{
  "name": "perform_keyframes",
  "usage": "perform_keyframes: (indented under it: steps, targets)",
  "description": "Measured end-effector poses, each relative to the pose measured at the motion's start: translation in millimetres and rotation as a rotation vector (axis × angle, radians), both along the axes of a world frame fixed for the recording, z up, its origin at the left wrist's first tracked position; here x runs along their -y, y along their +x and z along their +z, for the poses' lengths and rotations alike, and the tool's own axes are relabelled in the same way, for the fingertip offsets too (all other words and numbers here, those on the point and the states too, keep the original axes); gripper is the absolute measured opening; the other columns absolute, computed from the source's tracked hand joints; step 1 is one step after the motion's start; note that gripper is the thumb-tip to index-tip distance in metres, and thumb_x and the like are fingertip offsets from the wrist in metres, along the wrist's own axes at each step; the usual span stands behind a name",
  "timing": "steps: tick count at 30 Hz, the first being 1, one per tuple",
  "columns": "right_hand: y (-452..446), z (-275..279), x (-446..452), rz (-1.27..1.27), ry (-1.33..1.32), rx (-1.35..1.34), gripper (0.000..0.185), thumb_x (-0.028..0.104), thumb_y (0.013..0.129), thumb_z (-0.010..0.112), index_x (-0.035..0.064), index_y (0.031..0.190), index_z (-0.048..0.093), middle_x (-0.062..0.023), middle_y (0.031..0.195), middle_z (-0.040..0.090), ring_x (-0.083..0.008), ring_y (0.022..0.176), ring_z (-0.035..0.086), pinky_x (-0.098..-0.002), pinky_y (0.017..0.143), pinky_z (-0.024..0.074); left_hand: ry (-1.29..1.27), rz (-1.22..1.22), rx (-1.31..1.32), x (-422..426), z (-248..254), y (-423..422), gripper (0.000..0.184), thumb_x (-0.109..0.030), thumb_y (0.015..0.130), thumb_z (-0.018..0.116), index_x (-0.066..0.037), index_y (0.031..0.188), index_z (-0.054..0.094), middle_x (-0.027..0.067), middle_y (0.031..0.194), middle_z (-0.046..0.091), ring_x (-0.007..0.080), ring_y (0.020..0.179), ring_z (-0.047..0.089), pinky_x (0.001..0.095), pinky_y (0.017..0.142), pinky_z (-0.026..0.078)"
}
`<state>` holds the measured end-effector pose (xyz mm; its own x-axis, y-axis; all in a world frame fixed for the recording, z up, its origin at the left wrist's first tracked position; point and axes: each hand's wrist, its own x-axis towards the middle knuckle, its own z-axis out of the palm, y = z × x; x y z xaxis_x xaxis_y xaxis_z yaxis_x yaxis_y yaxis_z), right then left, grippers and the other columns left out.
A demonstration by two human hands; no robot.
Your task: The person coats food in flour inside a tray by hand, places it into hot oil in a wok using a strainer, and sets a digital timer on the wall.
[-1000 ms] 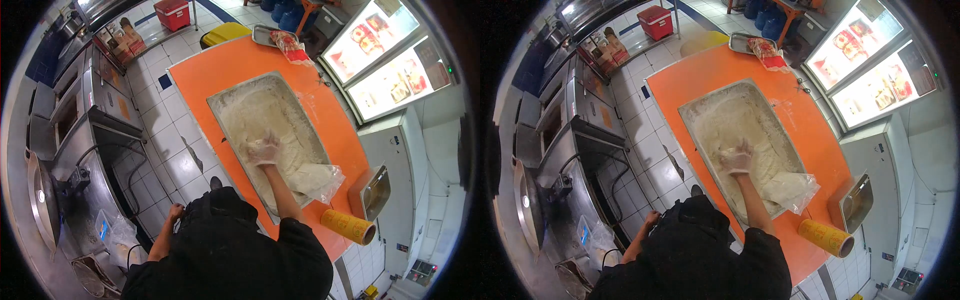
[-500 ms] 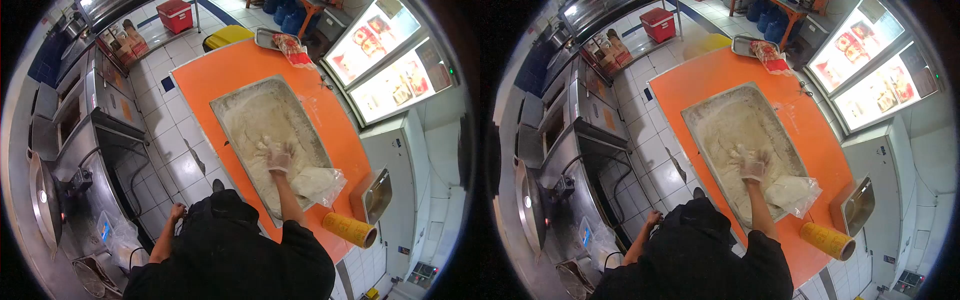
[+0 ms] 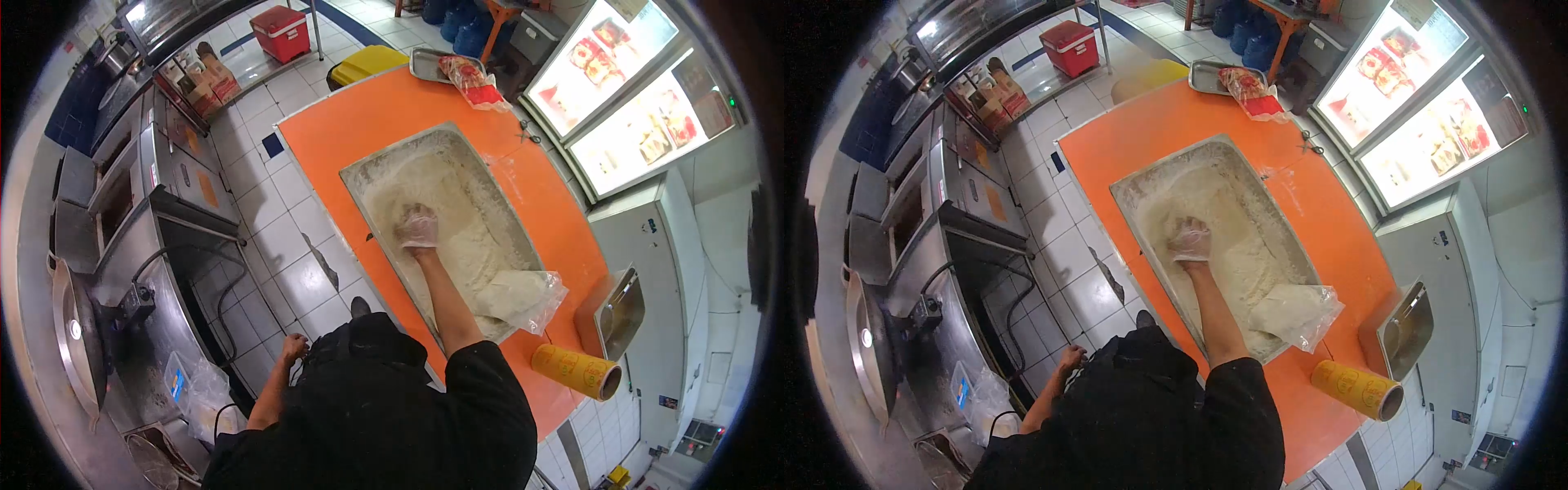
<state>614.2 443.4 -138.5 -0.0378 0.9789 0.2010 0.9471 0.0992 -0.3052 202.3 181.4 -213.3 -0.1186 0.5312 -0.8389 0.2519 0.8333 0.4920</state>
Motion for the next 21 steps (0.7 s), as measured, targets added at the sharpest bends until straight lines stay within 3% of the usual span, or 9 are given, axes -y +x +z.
perform_keyframes:
  steps: [1,4,5,8,11,14,16,19,21]
  targets:
    - [8,-24,-5,-0.063,0.206,0.007,0.055,0.042,0.077,0.055,0.0062,0.119,0.051,-0.0185,0.126,0.046,-0.0359,0.12,0.038,-0.0469,0.102,0.0265,-0.007,0.033,0.008,2,-10,-3,0.022,-0.015,0.083,0.054,0.003,0.094,0.057,0.0115,0.067,0.058,0.0191,0.052,0.056,0.0303,0.043,0.045]
    - [30,54,2,0.002,0.149,-0.081,0.052,0.029,0.074,0.056,0.0064,0.12,0.05,-0.0196,0.115,0.051,-0.0366,0.109,0.046,-0.0446,0.096,0.0338,0.008,0.081,0.025,7,-15,-9,0.022,-0.015,0.083,0.054,0.004,0.095,0.056,0.0125,0.068,0.059,0.0199,0.052,0.057,0.0305,0.043,0.046]
    - [30,49,1,0.009,0.151,-0.08,0.052,0.029,0.074,0.056,0.0064,0.12,0.05,-0.0196,0.115,0.051,-0.0366,0.109,0.046,-0.0446,0.096,0.0338,0.016,0.084,0.034,9,-13,-8,0.023,-0.015,0.083,0.054,0.004,0.096,0.056,0.0131,0.069,0.06,0.0206,0.053,0.057,0.0308,0.043,0.046]
    - [31,29,11,-0.277,0.338,-0.017,0.048,0.022,0.074,0.054,0.005,0.119,0.05,-0.0198,0.115,0.051,-0.0366,0.111,0.044,-0.0437,0.096,0.034,0.009,0.028,-0.017,14,20,0,0.024,-0.014,0.081,0.055,0.004,0.096,0.058,0.0139,0.074,0.062,0.0227,0.059,0.06,0.0321,0.048,0.048]
    - [14,62,32,0.056,0.265,0.126,0.045,0.026,0.077,0.053,0.004,0.117,0.051,-0.021,0.118,0.05,-0.0367,0.114,0.043,-0.0444,0.099,0.032,0.012,-0.093,-0.139,29,-11,-9,0.025,-0.013,0.079,0.055,0.004,0.097,0.06,0.0145,0.078,0.065,0.024,0.067,0.063,0.034,0.057,0.051]
    - [22,60,25,0.155,0.113,-0.182,0.046,0.029,0.08,0.053,0.0047,0.12,0.05,-0.0211,0.123,0.049,-0.037,0.117,0.041,-0.0451,0.102,0.0285,0.015,-0.218,-0.247,30,-16,-11,0.026,-0.013,0.077,0.056,0.003,0.095,0.062,0.0142,0.081,0.066,0.0233,0.073,0.064,0.0342,0.065,0.051]
    - [44,18,-4,-0.03,0.208,0.088,0.05,0.034,0.081,0.053,0.0059,0.123,0.049,-0.0218,0.127,0.046,-0.0369,0.121,0.039,-0.0453,0.105,0.0245,-0.003,-0.159,-0.202,28,-13,-11,0.027,-0.015,0.077,0.056,0.003,0.095,0.063,0.0144,0.083,0.066,0.0232,0.074,0.064,0.0348,0.067,0.051]
    - [25,26,-17,-0.078,0.237,0.081,0.05,0.035,0.082,0.051,0.0069,0.123,0.049,-0.0225,0.128,0.045,-0.0365,0.123,0.037,-0.0434,0.107,0.0226,0.031,-0.168,-0.19,29,-10,-10,0.028,-0.019,0.076,0.056,0.002,0.093,0.064,0.0152,0.085,0.067,0.0251,0.077,0.064,0.0365,0.07,0.05]
    - [11,68,-19,0.337,0.068,0.405,0.05,0.037,0.086,0.045,0.0077,0.127,0.047,-0.0222,0.133,0.041,-0.0357,0.125,0.035,-0.043,0.109,0.0183,0.089,-0.164,-0.244,25,-14,-12,0.028,-0.021,0.075,0.056,0.001,0.09,0.065,0.016,0.086,0.067,0.0271,0.078,0.064,0.0376,0.071,0.05]
